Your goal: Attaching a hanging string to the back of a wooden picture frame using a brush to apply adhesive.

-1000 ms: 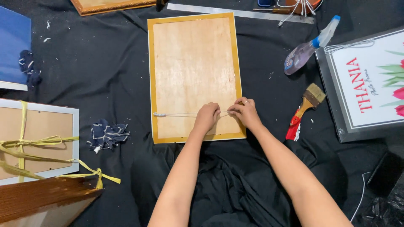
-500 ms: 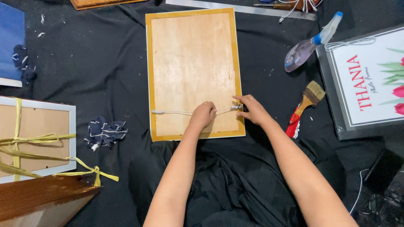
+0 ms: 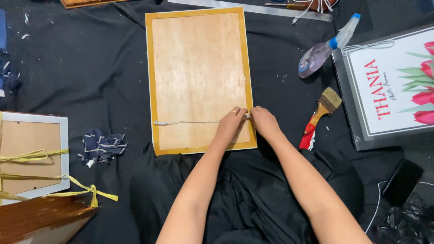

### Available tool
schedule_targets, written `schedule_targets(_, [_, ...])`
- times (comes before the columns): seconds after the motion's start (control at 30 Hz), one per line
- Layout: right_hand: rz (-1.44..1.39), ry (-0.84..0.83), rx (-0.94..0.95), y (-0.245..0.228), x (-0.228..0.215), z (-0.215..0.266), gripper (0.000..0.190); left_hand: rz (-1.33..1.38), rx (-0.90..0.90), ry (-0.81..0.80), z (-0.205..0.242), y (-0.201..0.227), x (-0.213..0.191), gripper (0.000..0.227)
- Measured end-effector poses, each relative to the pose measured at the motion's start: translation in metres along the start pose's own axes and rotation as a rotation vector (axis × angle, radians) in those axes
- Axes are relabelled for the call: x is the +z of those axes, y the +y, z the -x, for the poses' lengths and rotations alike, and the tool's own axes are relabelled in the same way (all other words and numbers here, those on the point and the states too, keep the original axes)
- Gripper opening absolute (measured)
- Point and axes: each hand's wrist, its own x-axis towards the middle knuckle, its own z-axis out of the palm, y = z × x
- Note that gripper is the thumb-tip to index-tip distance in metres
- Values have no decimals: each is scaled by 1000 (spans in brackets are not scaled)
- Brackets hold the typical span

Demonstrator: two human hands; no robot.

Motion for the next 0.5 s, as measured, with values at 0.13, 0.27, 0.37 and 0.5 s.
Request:
schedule_targets(0.13, [-183, -51, 45, 10, 2, -9, 15, -72, 46, 38, -8, 0, 16, 18])
schedule_targets(0.27, [-344, -123, 91, 10, -4, -12, 22, -109, 71, 226, -19, -18, 42, 12])
schedule_targets(0.37, [-414, -129, 120, 12, -3, -11, 24, -144, 108, 283, -21, -25, 52, 18])
schedule_targets(0.5, [-517, -134, 183, 14, -1, -10, 27, -179, 127, 349, -20, -21, 51, 17])
